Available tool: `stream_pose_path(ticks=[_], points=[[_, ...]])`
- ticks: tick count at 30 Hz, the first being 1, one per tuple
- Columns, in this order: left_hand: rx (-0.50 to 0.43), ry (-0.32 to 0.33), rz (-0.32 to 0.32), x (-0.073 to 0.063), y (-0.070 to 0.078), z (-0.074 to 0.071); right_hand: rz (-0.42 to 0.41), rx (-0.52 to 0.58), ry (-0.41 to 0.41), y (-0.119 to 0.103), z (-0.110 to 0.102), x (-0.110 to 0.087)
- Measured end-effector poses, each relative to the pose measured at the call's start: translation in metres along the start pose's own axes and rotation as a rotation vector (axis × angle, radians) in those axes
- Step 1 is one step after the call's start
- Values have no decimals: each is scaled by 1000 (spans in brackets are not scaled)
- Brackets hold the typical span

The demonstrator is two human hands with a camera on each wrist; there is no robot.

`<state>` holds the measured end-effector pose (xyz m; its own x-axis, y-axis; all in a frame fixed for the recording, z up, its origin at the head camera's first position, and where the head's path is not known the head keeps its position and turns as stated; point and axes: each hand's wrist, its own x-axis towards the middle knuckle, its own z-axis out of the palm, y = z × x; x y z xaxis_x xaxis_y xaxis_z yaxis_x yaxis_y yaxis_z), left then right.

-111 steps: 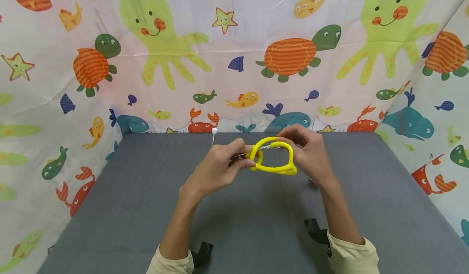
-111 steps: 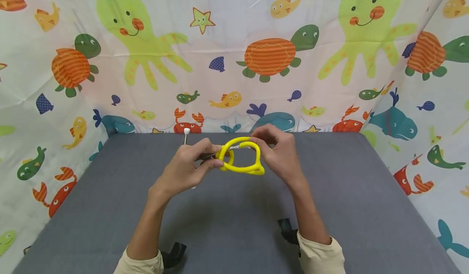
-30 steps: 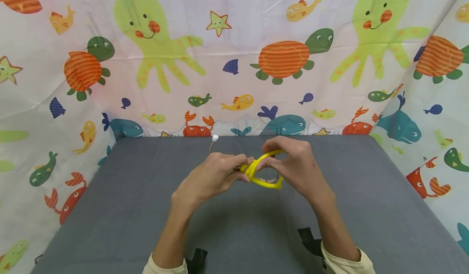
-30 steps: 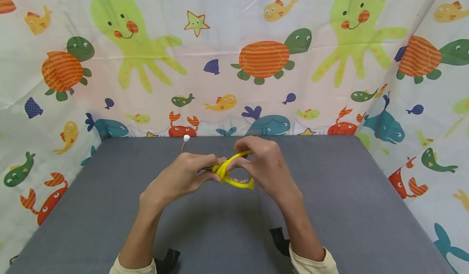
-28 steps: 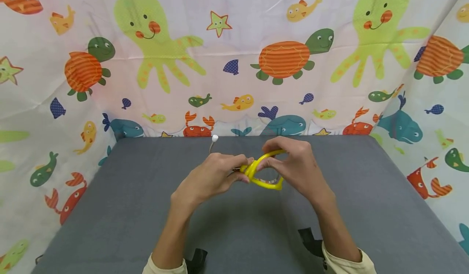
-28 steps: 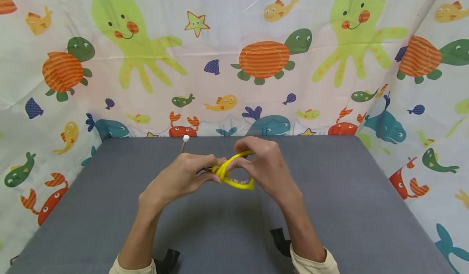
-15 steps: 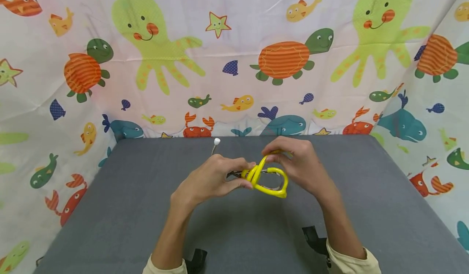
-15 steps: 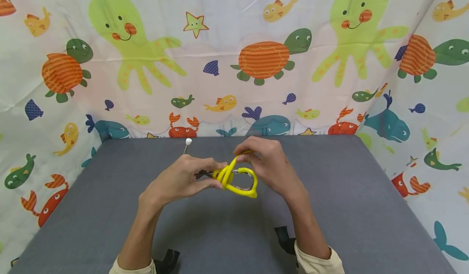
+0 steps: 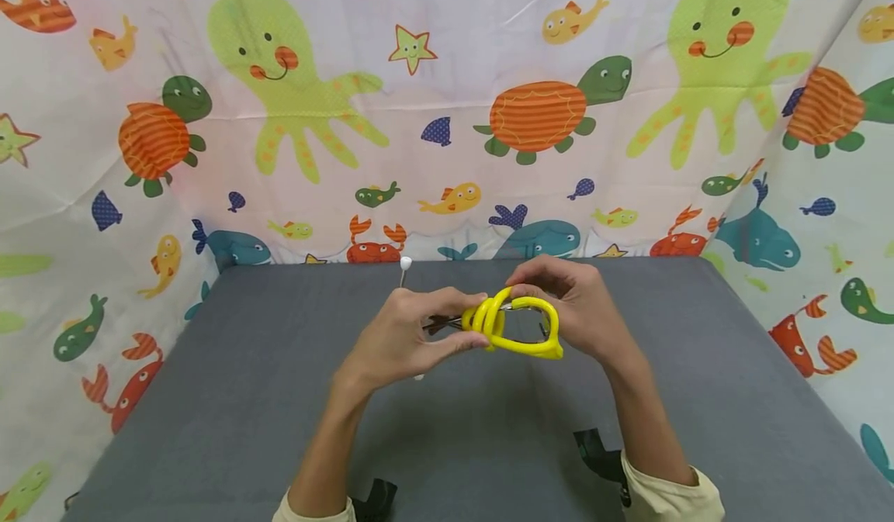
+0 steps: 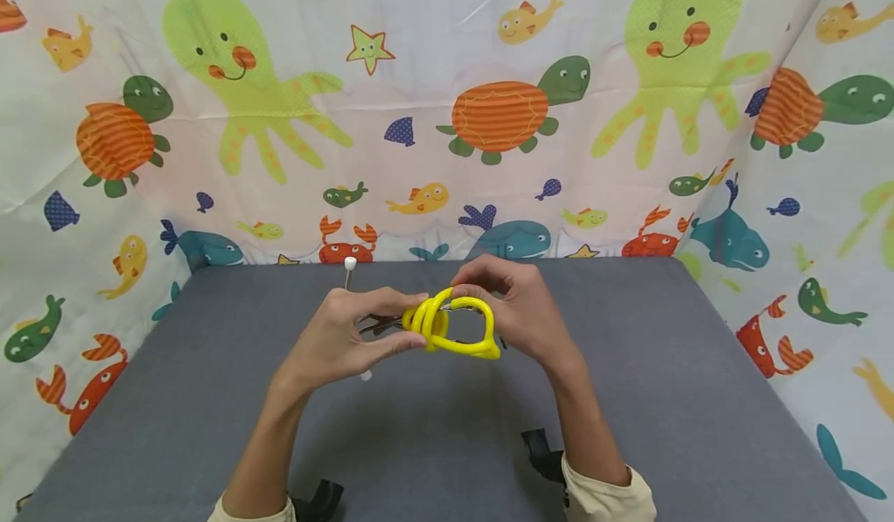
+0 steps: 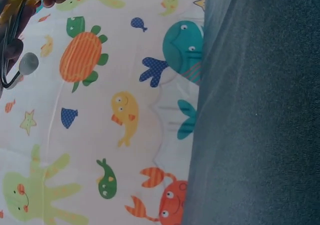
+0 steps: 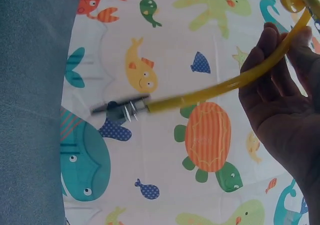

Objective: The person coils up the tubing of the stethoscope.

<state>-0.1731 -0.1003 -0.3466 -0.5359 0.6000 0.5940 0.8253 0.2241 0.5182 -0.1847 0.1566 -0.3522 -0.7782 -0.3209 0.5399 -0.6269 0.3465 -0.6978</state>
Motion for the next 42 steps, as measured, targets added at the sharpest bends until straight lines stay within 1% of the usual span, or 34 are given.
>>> stream_pose_path(ticks=[4,8,10,12,15,18,20,23,28,31,34,37,39,42], points=[[21,77,-26,1,-1,0,63,26,-56,0,0,1],[-5,167,-39,0,-1,-2,136,65,-113,-2,3,3],[-16,212,-40,1,-1,-3,155,103,-137,-3,5,4],[-5,265,-49,1,-1,-2,157,148,-159,-5,8,5],[45,380,-80,1,-1,1,172,231,-227,-8,14,6],[123,499,-111,2,0,2,209,261,-279,-11,20,7],[175,557,-129,2,0,2,236,254,-300,-14,24,8],[234,601,-139,2,-1,3,230,177,-302,-17,28,7],[327,622,-144,1,-3,6,159,-29,-345,-25,30,3],[407,606,-134,0,-3,9,121,-114,-366,-33,29,-1],[508,551,-123,-1,1,11,97,-190,-346,-42,28,-5],[620,473,-122,-3,4,13,66,-294,-310,-51,29,-8],[666,415,-126,-3,7,14,11,-387,-276,-55,31,-11],[694,319,-137,-3,13,16,-99,-548,-182,-59,33,-15]])
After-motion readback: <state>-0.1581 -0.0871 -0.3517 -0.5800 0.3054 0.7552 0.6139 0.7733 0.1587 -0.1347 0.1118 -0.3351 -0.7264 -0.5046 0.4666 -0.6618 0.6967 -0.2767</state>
